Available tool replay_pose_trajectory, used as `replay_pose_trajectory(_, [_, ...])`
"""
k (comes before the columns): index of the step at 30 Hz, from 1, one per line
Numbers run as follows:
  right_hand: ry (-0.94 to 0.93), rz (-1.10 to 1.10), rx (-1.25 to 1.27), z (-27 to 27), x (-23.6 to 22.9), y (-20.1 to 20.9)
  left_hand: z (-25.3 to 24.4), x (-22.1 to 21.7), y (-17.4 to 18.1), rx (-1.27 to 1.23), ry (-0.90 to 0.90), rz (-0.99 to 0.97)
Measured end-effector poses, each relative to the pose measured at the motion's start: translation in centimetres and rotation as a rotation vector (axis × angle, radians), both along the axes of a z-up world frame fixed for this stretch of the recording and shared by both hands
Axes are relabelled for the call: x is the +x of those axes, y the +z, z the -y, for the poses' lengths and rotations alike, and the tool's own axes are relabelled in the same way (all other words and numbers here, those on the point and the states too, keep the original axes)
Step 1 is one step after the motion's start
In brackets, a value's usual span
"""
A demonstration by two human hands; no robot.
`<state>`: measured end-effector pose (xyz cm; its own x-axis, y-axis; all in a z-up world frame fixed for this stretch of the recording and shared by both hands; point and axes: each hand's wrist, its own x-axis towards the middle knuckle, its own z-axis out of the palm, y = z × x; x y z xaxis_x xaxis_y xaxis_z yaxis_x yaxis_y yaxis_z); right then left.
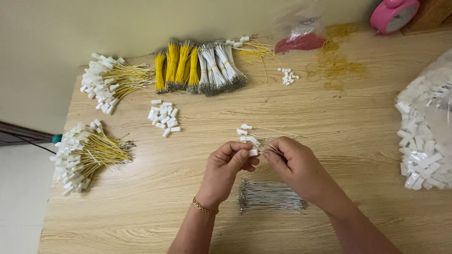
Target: Assembling white plastic connectors onto small metal pins and wires.
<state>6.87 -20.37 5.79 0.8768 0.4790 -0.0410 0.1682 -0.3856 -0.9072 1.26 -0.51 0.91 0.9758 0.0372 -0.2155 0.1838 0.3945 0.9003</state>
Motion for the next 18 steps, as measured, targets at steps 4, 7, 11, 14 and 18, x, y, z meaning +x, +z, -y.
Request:
replay_pose_trajectory(4, [0.024, 0.043, -0.009, -0.4, -0.1, 0.0, 0.3, 0.2, -0.5, 0.0, 0.006, 0.024])
replay_pose_trajectory(7, [0.047, 0.094, -0.012, -0.5, 0.0, -0.8, 0.9, 0.4, -1.3, 0.03, 0.035, 0.018])
replay_pose_trajectory(11, [0.011, 0.018, -0.071, -0.7, 0.3, -2.7, 0.5, 0.4, -3.1, 0.009, 0.089, 0.033])
replay_pose_trajectory(14, [-0.002, -0.037, -0.131, -1.3, 1.1, -4.4, -1.3, 1.0, -2.7, 0.13, 0.05, 0.034])
replay_pose_trajectory(18, [0.011, 0.046, -0.225, -0.8, 2.4, -7.7, -7.7, 2.5, -2.4, 1.283, 0.467, 0.05])
